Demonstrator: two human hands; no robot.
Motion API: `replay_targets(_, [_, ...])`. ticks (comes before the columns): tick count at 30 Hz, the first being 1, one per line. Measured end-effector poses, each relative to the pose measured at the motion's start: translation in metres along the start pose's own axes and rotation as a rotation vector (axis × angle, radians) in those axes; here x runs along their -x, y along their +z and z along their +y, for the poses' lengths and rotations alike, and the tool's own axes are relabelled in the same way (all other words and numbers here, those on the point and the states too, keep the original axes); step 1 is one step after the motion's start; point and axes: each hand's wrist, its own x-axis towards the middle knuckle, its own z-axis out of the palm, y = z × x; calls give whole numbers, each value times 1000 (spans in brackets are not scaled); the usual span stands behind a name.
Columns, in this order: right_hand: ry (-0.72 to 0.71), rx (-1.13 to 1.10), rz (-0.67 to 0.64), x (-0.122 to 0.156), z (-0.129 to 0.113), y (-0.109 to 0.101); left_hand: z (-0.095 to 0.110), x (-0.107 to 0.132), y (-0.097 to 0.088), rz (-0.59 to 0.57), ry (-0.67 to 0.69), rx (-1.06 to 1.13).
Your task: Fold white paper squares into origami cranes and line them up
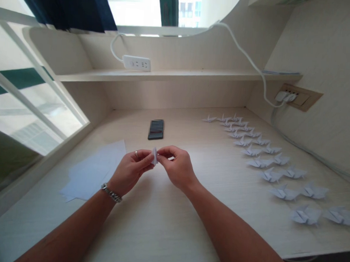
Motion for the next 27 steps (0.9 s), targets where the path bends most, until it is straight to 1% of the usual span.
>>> replay_targets(5, [27,-34,-2,-2,0,-1,0,0,0,33,9,-114])
replay_targets(8, [47,-65,-12,-2,2,-2,1,0,0,53,26,-220])
replay_targets(11, [55,-84,-15,-3,3,-2,4,0,-2,56,43,-311])
replay_targets(14, [58,-93,-23,-3,4,-3,6,1,-2,43,43,-347])
replay_targets(17, [48,-109,-44,-4,4,-4,8,2,-1,31,20,-319])
replay_targets(22, [40,-93,-70,-4,3,-5,8,3,5,21,-25,-155])
replay_targets(27, [45,-69,-98,-5,3,-6,6,4,7,40,-51,-142])
